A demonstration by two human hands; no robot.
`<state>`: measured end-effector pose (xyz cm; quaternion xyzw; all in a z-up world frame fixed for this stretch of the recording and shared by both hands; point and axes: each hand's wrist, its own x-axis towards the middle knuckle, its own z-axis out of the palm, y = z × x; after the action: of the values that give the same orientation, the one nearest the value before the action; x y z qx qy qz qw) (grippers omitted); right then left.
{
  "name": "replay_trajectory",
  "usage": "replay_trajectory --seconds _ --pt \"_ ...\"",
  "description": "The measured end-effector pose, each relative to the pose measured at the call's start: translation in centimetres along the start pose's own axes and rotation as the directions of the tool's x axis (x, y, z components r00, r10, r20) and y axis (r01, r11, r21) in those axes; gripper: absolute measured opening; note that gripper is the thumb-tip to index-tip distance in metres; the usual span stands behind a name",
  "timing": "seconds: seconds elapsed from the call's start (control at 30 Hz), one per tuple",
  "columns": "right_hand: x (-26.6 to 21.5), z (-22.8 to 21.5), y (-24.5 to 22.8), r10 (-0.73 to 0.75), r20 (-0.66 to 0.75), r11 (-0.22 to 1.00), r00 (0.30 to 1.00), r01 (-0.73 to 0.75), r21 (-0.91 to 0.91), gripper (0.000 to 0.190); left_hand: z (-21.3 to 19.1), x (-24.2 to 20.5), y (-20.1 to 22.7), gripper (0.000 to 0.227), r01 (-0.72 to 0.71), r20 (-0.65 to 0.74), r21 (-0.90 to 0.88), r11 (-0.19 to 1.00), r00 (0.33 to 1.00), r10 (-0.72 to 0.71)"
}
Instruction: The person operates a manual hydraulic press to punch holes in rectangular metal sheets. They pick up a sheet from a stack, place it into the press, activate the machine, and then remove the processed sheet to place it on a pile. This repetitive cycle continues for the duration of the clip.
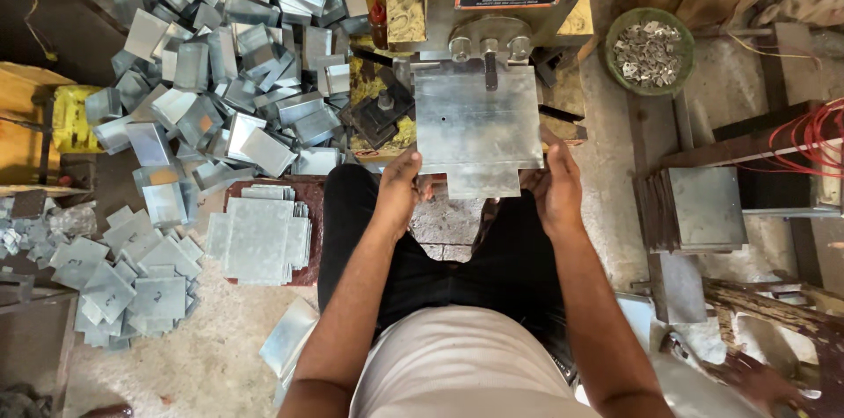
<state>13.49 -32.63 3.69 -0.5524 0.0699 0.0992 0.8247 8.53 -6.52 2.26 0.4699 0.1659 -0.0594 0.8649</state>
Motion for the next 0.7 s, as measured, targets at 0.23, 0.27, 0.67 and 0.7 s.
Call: replay_trajectory --seconds 0.23,0.27,0.67,0.7 --pt "-0.5 1.1 -1.4 0.041 -0.010 0.999 0.999 -0.041 -0.005 0.069 0.5 -0.4 1.0 0.062 0.061 0.047 -0.081 0.995 0.997 -0.058" --pt "-0.5 1.1 -1.5 0.035 -0.011 0.999 0.999 -0.035 0.027 0.069 0.5 -0.5 1.2 0.065 0.077 0.028 -0.089 0.993 0.997 -0.074" --pt "10.8 -5.1 3.9 0.160 0.011 0.971 0.987 -0.159 0.181 0.049 0.8 -0.6 0.4 0.077 -0.107 0.269 -0.106 0.989 0.954 0.132" --pt "9.7 -4.8 4.2 0.126 -0.016 0.969 0.992 -0.119 0.215 0.049 1.0 -0.8 0.4 0.081 -0.129 0.268 -0.072 0.989 0.953 0.144"
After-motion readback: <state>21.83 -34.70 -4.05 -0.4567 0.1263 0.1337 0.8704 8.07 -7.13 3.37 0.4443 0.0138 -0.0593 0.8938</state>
